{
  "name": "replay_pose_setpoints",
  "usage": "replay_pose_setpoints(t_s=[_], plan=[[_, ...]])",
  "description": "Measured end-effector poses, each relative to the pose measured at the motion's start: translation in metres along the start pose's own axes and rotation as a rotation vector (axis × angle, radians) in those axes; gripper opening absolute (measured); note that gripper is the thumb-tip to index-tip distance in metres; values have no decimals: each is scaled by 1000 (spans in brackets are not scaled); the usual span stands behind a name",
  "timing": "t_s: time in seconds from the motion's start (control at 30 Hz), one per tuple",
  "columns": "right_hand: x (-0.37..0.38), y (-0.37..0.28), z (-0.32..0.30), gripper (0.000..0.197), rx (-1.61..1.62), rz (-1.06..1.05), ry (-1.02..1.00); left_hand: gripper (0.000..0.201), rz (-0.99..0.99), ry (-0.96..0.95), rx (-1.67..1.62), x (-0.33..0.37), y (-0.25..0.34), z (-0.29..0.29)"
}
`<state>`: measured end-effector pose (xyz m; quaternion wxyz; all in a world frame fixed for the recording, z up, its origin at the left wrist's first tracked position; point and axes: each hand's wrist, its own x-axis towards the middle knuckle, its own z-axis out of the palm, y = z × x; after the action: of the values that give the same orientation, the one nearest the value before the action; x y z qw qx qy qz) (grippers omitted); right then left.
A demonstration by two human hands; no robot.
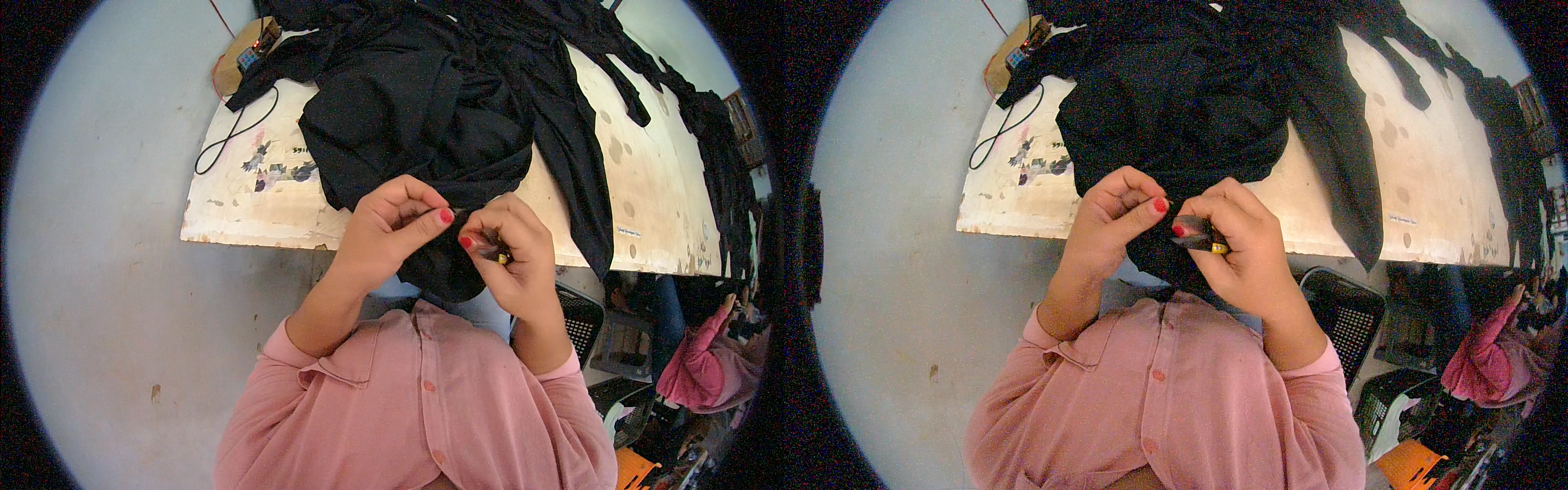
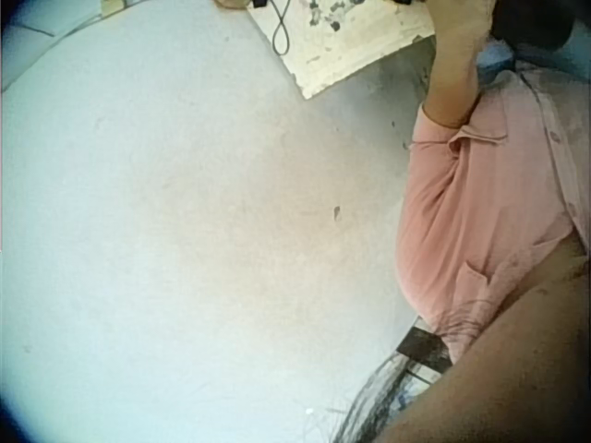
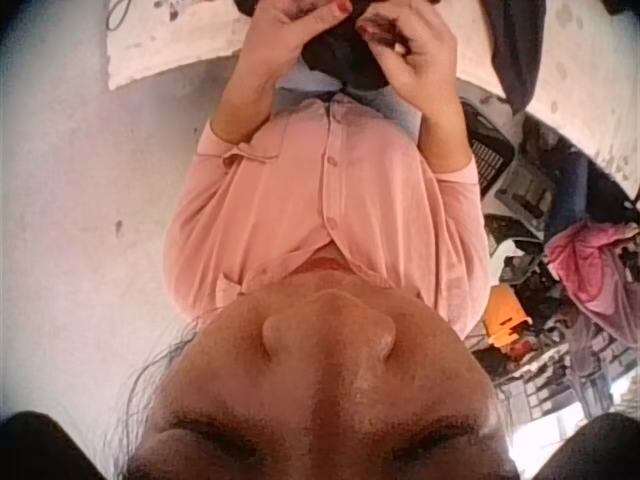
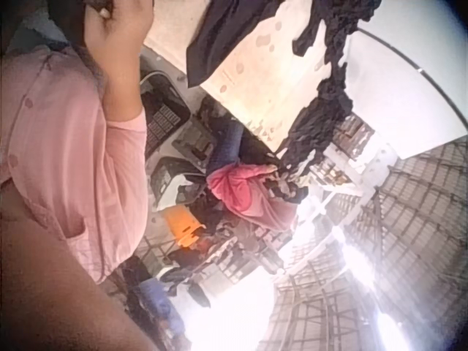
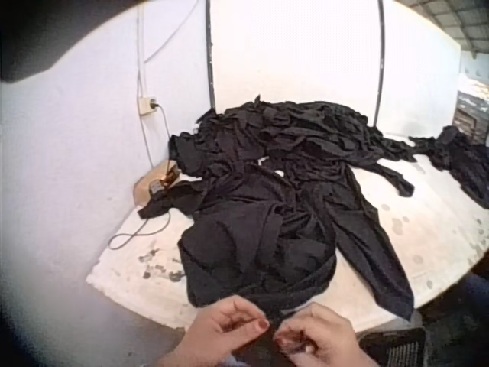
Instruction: The person uses small scissors to trim loose threads and small fabric pieces from a black garment laid on a table. They repeatedly pick up sections, snip threads, and place the garment back down, continuing this process across multiple areas of the item.
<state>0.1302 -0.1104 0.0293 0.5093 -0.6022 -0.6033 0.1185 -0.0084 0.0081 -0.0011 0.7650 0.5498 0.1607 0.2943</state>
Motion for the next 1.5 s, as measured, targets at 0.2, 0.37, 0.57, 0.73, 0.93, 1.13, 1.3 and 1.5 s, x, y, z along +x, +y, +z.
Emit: replay_pose_setpoints(t_s=[0.2,0.37,0.57,0.73,0.93,1.13,1.3,1.5], plan=[[-3,10,-11,8,204,76,-54,12,36,-76,-36,-2,3,4],[-2,9,-8,7,250,138,-10,17,-20,-133,43,-3,3,1],[1,7,-2,8,204,85,25,16,-13,-145,-51,-4,4,1],[1,5,-8,21,86,52,55,16,-69,-99,-90,-3,4,-2],[-5,4,-20,43,-267,31,49,17,-82,-59,-128,-3,2,-3],[-4,-1,-26,38,-308,-94,-55,16,-84,-65,-78,-1,2,-1],[0,-13,-25,35,-407,-125,-88,16,-68,-78,-77,-1,2,1],[4,-16,-25,33,-433,-182,-93,16,-106,-87,-96,0,2,0]])
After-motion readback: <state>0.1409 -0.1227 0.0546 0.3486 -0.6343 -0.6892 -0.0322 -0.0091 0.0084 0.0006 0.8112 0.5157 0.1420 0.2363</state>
